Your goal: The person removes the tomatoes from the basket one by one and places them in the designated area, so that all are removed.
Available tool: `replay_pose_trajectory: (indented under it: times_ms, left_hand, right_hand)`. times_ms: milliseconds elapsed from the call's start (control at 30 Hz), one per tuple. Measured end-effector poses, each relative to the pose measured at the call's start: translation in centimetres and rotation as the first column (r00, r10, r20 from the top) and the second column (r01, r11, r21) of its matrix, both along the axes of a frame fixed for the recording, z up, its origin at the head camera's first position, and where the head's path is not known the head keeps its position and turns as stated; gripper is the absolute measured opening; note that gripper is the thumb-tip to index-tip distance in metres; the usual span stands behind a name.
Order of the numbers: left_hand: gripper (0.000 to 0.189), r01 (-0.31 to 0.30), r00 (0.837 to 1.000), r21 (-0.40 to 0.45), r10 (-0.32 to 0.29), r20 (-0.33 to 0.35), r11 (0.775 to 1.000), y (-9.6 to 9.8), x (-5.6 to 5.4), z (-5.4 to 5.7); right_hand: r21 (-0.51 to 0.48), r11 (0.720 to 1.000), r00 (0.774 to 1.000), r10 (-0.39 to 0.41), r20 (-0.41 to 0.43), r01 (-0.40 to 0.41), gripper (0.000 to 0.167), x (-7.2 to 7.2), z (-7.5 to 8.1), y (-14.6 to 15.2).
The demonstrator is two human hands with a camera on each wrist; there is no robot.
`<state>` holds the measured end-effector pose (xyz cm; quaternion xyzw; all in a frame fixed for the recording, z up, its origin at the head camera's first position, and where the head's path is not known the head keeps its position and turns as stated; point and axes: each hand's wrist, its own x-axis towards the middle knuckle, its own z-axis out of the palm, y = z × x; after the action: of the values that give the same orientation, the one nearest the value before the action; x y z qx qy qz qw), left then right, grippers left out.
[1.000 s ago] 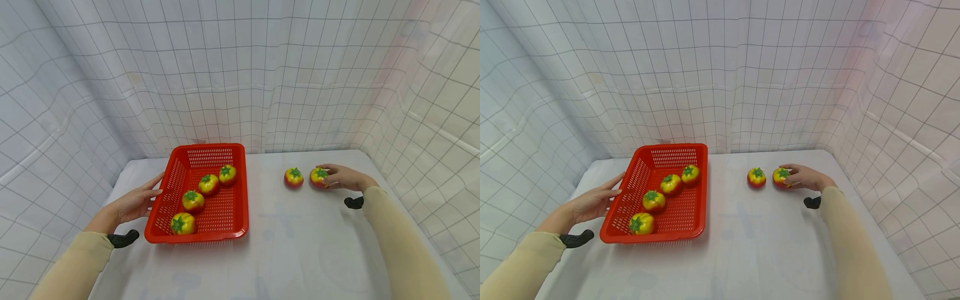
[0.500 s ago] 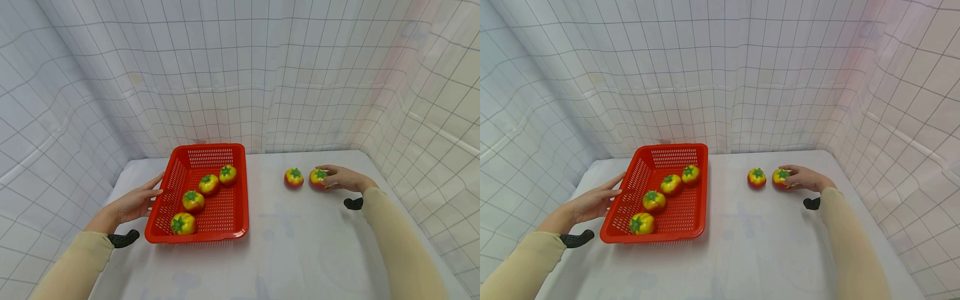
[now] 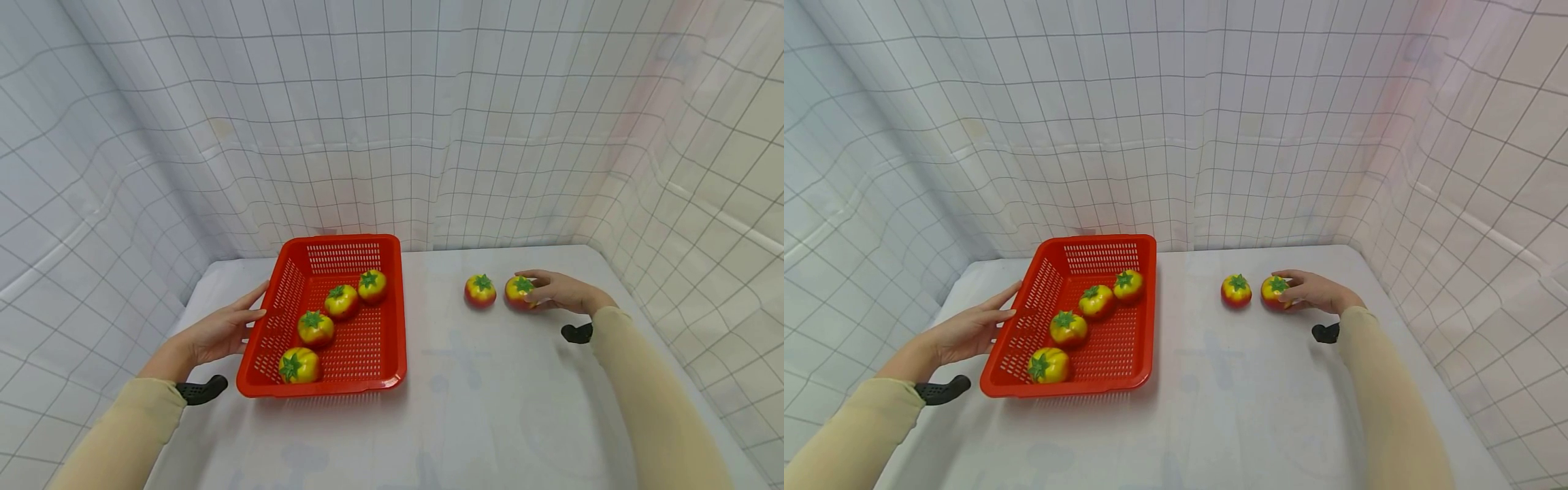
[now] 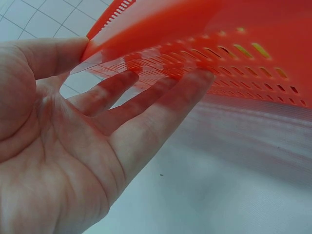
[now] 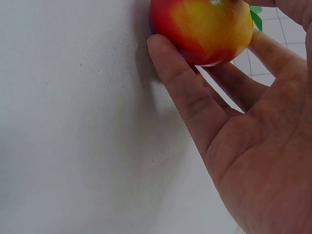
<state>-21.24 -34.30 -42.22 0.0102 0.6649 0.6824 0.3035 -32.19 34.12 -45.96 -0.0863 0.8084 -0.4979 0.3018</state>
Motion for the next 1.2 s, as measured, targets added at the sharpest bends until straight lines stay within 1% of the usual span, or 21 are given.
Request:
replay_pose_trajectory:
  times_ms: [267, 767, 967, 1033, 1200]
  left_hand:
    - [0.070, -0.027, 0.999, -0.013, 0.027, 0.024, 1.000, 0.09, -0.09, -0.03]
    - [0.070, -0.034, 0.999, -0.014, 0.034, 0.019, 0.999, 0.22, 0.03, 0.06]
    - [0.070, -0.014, 1.000, -0.010, 0.014, 0.009, 1.000, 0.08, 0.01, 0.09]
    - [0.071, -0.002, 1.000, -0.013, 0.002, 0.003, 1.000, 0.03, 0.01, 0.10]
    - [0.072, 0.001, 1.000, -0.026, -0.001, -0.003, 1.000, 0.08, 0.05, 0.16]
  right_hand:
    - [0.013, 1.000, 1.000, -0.005, -0.004, 0.005, 0.078, 0.04, -0.03, 0.00]
    - [0.030, 1.000, 1.000, -0.003, -0.008, 0.003, 0.078, 0.00, -0.29, 0.02]
    - [0.021, 1.000, 1.000, -0.006, -0.007, 0.006, 0.078, 0.00, -0.27, 0.01]
    - [0.028, 1.000, 1.000, -0.008, -0.007, 0.008, 0.078, -0.01, -0.26, -0.02]
    - [0.047, 0.999, 1.000, -0.005, -0.009, 0.005, 0.079, -0.02, -0.26, 0.00]
